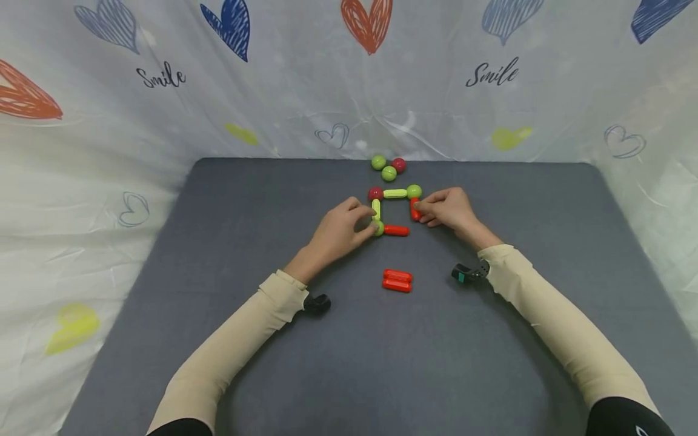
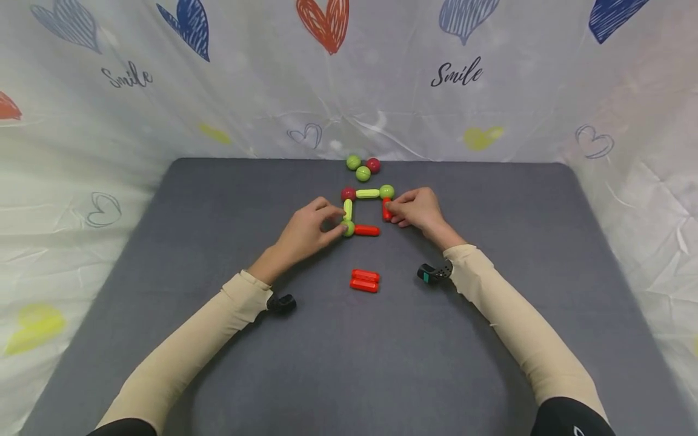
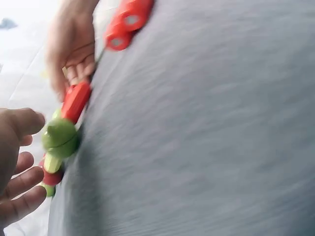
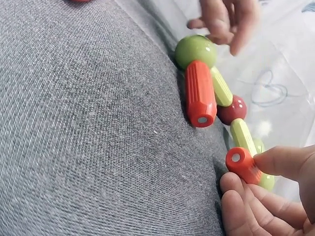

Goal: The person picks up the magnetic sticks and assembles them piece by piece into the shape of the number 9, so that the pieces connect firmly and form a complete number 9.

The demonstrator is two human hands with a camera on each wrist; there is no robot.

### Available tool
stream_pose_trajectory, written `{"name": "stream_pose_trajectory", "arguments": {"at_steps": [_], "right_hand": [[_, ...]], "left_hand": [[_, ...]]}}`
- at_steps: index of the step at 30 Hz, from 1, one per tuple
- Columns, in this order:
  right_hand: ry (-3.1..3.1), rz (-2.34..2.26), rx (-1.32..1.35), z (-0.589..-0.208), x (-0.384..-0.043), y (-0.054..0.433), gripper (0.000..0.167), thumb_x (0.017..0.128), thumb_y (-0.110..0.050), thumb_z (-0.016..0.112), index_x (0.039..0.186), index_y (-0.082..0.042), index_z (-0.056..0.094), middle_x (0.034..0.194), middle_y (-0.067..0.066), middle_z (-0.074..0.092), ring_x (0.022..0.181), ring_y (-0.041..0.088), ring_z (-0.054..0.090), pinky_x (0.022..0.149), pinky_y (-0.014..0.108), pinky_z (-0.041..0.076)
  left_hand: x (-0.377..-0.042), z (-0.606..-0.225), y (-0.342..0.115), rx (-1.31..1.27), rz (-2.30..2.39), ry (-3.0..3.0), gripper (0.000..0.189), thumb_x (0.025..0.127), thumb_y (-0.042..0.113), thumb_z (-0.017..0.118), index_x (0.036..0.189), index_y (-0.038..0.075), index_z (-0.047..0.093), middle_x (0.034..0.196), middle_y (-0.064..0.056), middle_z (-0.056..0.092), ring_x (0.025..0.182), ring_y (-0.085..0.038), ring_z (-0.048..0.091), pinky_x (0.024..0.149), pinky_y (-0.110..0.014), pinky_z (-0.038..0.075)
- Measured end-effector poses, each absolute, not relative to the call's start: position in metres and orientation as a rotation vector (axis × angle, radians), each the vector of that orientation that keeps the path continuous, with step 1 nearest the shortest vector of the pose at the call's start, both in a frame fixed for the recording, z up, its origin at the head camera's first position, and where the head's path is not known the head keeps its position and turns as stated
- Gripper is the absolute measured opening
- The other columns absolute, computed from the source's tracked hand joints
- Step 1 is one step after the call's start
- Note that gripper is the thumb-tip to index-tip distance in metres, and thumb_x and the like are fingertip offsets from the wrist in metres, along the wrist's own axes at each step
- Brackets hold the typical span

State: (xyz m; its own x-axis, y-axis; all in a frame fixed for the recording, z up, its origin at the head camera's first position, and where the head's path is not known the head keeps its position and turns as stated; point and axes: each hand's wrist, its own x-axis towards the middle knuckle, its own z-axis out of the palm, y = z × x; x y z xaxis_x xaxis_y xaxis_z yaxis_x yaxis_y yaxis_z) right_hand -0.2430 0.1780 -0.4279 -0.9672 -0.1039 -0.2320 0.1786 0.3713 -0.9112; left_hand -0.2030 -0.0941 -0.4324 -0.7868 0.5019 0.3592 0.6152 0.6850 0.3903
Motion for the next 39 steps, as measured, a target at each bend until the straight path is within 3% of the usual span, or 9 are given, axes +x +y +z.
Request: {"name": "stream_pose_trajectory", "arguments": {"at_steps": [8, 30, 34, 39], "right_hand": [[2.354, -1.631, 0.079, -0.433, -0.244, 0.178, 0.029, 0.09, -0.016, 0.077, 0.105, 0.008, 0.073, 0.082, 0.013, 0.074, 0.067, 0.019, 0.071, 0.061, 0.033, 0.059], [2.354, -1.672, 0.104, -0.425, -0.249, 0.179, 0.03, 0.088, -0.018, 0.079, 0.104, 0.008, 0.073, 0.08, 0.014, 0.074, 0.067, 0.021, 0.072, 0.063, 0.037, 0.059], [2.434, -1.721, 0.027, -0.417, -0.258, 0.184, 0.03, 0.089, -0.02, 0.079, 0.101, 0.007, 0.074, 0.079, 0.013, 0.074, 0.066, 0.021, 0.072, 0.063, 0.037, 0.059], [2.566, -1.665, -0.194, -0.406, -0.283, 0.188, 0.029, 0.091, -0.021, 0.077, 0.105, 0.004, 0.073, 0.09, 0.014, 0.075, 0.074, 0.024, 0.073, 0.067, 0.04, 0.059]], "left_hand": [[-0.191, -0.445, -0.087, -1.009, -0.587, -2.632, 0.039, 0.084, 0.023, 0.084, 0.12, 0.011, 0.073, 0.105, -0.004, 0.057, 0.083, -0.015, 0.056, 0.069, -0.028, 0.049], [-0.195, -0.446, -0.09, -0.961, -0.722, -2.674, 0.032, 0.088, 0.019, 0.08, 0.118, 0.011, 0.07, 0.106, -0.004, 0.058, 0.082, -0.013, 0.059, 0.07, -0.027, 0.05], [-0.194, -0.444, -0.09, -0.962, -0.729, -2.675, 0.032, 0.088, 0.019, 0.079, 0.118, 0.011, 0.07, 0.106, -0.004, 0.058, 0.081, -0.013, 0.058, 0.069, -0.027, 0.05], [-0.194, -0.443, -0.091, -0.958, -0.733, -2.68, 0.031, 0.088, 0.018, 0.08, 0.117, 0.011, 0.07, 0.106, -0.004, 0.058, 0.081, -0.013, 0.058, 0.07, -0.026, 0.05]]}}
